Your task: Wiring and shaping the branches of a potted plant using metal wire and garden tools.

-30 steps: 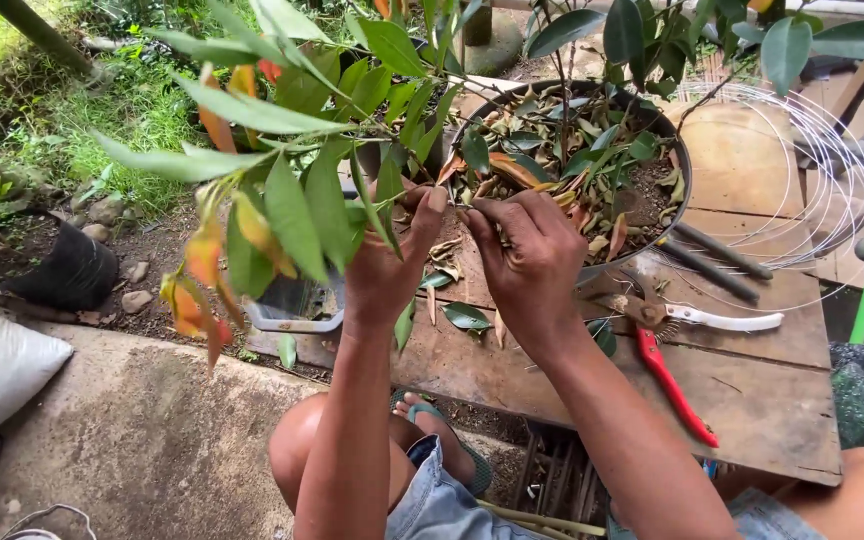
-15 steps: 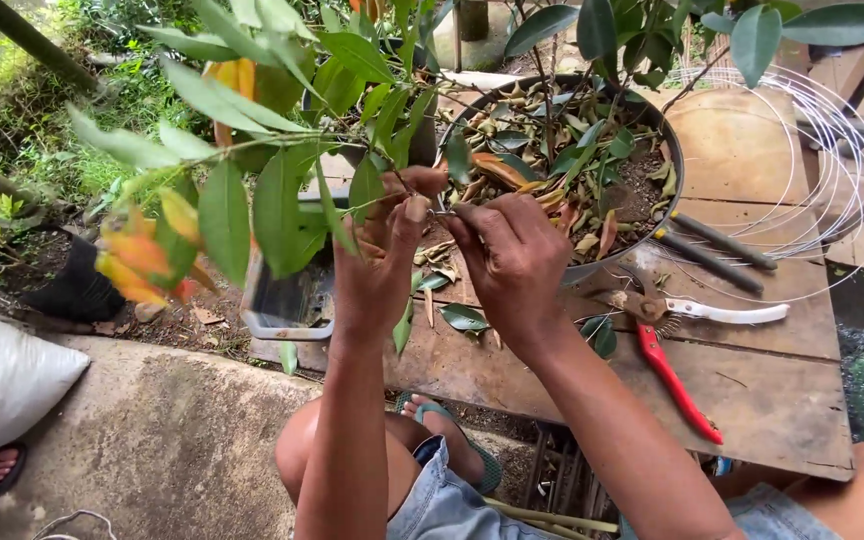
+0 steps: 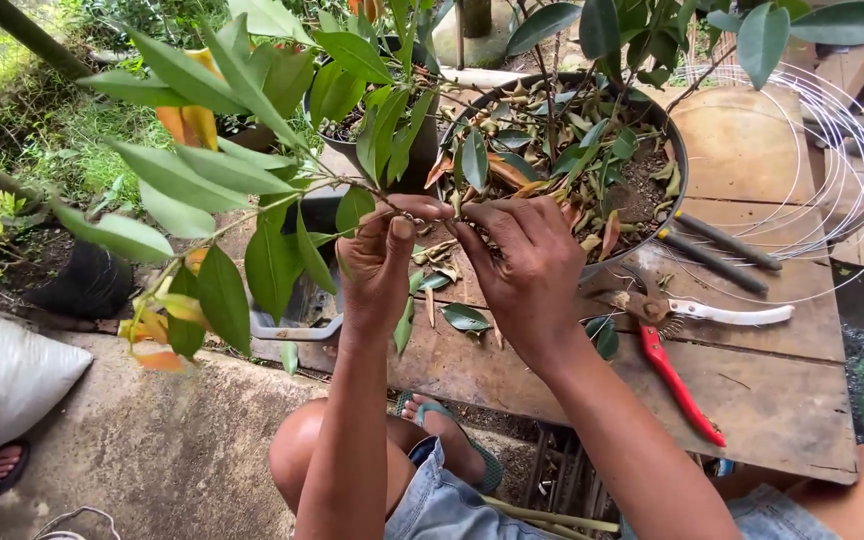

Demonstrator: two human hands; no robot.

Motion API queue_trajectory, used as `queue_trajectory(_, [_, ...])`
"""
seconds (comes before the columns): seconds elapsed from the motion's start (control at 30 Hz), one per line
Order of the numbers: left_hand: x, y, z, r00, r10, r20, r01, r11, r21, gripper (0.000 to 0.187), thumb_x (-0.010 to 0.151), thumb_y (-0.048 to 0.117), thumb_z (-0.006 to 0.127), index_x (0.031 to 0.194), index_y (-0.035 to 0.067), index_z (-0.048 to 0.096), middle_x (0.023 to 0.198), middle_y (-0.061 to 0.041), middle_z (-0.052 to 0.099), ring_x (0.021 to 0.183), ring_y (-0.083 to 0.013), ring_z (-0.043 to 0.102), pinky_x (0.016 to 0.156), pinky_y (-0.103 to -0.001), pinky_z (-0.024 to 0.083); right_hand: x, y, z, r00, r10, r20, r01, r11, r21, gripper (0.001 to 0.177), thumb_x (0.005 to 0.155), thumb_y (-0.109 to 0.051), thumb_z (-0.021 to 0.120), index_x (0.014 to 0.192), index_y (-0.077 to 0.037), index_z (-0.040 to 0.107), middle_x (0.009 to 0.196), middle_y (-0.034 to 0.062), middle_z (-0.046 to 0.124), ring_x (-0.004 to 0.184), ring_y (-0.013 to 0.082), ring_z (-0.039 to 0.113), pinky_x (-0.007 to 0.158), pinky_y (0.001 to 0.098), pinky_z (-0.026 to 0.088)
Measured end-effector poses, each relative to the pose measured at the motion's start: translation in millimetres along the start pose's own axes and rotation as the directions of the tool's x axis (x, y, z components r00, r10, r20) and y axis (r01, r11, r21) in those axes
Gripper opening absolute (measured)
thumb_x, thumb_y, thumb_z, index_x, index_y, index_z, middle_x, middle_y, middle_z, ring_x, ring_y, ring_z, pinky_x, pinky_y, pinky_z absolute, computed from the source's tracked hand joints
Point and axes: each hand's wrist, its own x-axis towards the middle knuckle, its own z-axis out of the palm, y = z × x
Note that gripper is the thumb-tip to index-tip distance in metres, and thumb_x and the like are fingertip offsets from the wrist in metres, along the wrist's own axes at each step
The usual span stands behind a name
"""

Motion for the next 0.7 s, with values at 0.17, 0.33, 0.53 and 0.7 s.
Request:
queue_trajectory(0.17, [2.2, -0.5, 5.5, 0.999, 0.037, -0.008, -0.037, 0.999, 0.017, 0.039, 0.108, 0.037, 0.053, 0.098, 0.004, 0.071, 0.095, -0.017, 0.074, 0.094, -0.0231, 0.071, 0.094, -0.039, 0.053, -1.1, 1.3, 3.8, 1.0, -0.012, -0.006, 0.012, 0.998, -0.069, 0.01, 0.095, -0.017, 0.081, 0.102, -0.011, 0.078, 0.092, 0.0063, 0.073, 0.081, 0.0245, 0.065, 0.068, 0.0345, 0.056])
queue_trajectory(0.33, [6.2, 3.7, 7.5, 1.0, 0.015, 0.0, -0.015, 1.0, 0.013, 0.04, 0.109, 0.038, 0.052, 0.093, 0.005, 0.069, 0.093, -0.015, 0.072, 0.092, -0.022, 0.069, 0.094, -0.038, 0.052, 0.2, -1.7, 5.0, 0.999, -0.04, -0.01, 0.039, 0.995, -0.09, 0.006, 0.094, -0.011, 0.081, 0.098, -0.01, 0.077, 0.089, 0.0064, 0.072, 0.079, 0.0253, 0.065, 0.064, 0.0351, 0.057])
queue_trajectory(0.53, [8.7, 22.3, 11.9, 0.999, -0.044, -0.016, 0.046, 0.991, 0.129, 0.034, 0.11, 0.032, 0.051, 0.092, 0.008, 0.068, 0.086, -0.01, 0.071, 0.086, -0.0169, 0.063, 0.092, -0.035, 0.048, -0.6, -1.2, 6.3, 0.998, -0.057, 0.005, 0.058, 0.991, -0.124, 0.005, 0.094, -0.013, 0.081, 0.096, -0.013, 0.077, 0.086, 0.0037, 0.07, 0.077, 0.0224, 0.062, 0.063, 0.0338, 0.057])
queue_trajectory(0.7, [9.7, 21.5, 12.5, 0.998, -0.054, -0.015, 0.056, 0.984, 0.169, 0.035, 0.11, 0.035, 0.049, 0.091, 0.011, 0.066, 0.083, -0.007, 0.071, 0.083, -0.014, 0.059, 0.091, -0.034, 0.047, 0.9, -2.2, 5.3, 0.996, -0.084, 0.02, 0.086, 0.989, -0.121, 0.003, 0.096, -0.015, 0.079, 0.098, -0.014, 0.076, 0.088, 0.0036, 0.071, 0.078, 0.0249, 0.063, 0.063, 0.0366, 0.058])
